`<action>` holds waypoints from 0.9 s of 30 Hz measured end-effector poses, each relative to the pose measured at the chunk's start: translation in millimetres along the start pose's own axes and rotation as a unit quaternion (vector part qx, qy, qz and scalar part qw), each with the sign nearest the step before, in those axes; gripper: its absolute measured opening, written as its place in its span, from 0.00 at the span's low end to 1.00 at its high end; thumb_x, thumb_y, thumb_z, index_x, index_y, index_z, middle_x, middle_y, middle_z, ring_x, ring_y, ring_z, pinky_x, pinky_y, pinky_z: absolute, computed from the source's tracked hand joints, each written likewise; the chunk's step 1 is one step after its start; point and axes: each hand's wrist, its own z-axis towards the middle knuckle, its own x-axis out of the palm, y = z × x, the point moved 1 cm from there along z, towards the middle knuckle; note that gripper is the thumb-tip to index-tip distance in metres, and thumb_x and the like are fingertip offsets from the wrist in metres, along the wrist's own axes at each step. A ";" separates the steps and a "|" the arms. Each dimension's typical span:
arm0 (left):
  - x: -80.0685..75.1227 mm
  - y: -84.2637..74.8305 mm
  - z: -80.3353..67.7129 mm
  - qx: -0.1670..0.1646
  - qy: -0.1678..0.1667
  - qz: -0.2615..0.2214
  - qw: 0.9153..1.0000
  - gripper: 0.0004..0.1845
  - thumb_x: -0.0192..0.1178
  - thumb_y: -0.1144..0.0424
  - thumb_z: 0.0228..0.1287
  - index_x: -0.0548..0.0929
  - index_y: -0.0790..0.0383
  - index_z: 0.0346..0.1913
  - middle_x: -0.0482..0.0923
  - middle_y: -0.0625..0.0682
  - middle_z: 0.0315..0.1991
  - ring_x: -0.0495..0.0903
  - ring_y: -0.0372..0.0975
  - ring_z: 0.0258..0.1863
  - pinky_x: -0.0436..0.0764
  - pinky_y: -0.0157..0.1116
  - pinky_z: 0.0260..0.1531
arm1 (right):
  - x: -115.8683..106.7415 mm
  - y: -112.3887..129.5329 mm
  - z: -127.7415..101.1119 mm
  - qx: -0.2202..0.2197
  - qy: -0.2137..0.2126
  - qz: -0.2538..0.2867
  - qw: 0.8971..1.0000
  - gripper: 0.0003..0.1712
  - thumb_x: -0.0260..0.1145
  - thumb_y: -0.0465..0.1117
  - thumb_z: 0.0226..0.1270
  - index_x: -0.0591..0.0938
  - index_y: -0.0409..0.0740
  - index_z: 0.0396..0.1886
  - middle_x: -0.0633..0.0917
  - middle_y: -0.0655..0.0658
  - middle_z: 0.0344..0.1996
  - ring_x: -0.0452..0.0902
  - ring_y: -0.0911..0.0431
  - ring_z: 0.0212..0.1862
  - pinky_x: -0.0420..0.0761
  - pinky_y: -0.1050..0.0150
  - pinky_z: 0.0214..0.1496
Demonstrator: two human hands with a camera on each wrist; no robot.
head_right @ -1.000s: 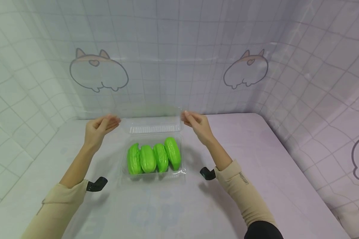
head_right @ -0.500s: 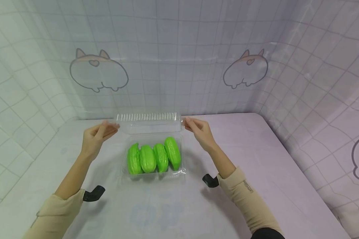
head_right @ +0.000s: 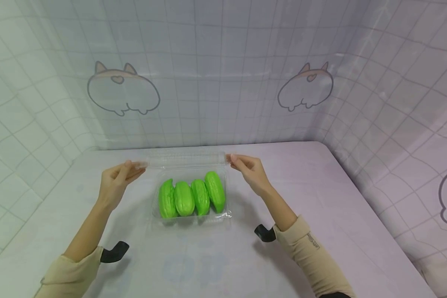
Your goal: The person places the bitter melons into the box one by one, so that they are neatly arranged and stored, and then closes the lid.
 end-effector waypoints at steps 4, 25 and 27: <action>0.3 -0.4 -5.3 0.004 0.000 0.003 1.000 0.20 0.49 0.64 0.72 0.76 0.86 0.46 0.84 0.41 0.40 0.81 0.35 0.47 0.78 0.29 0.48 | -0.1 0.6 -4.3 0.007 0.004 0.005 1.000 0.25 0.54 0.44 0.73 0.72 0.26 0.58 0.74 0.33 0.59 0.71 0.45 0.61 0.72 0.65 0.61; -2.9 7.7 -30.3 -0.009 0.014 0.137 0.990 0.15 0.55 0.66 0.68 0.80 0.76 0.49 0.84 0.45 0.45 0.79 0.24 0.42 0.76 0.21 0.44 | 2.2 -1.6 -24.8 -0.009 0.039 -0.068 0.997 0.23 0.62 0.39 0.66 0.75 0.34 0.59 0.78 0.38 0.57 0.71 0.48 0.61 0.72 0.53 0.62; -2.3 8.8 -32.5 -0.006 0.020 0.140 0.990 0.15 0.56 0.66 0.67 0.80 0.75 0.50 0.84 0.51 0.46 0.78 0.23 0.42 0.76 0.21 0.43 | 2.6 -3.5 -27.0 -0.005 0.040 -0.056 0.998 0.24 0.63 0.38 0.65 0.75 0.33 0.59 0.78 0.38 0.57 0.71 0.48 0.61 0.72 0.55 0.62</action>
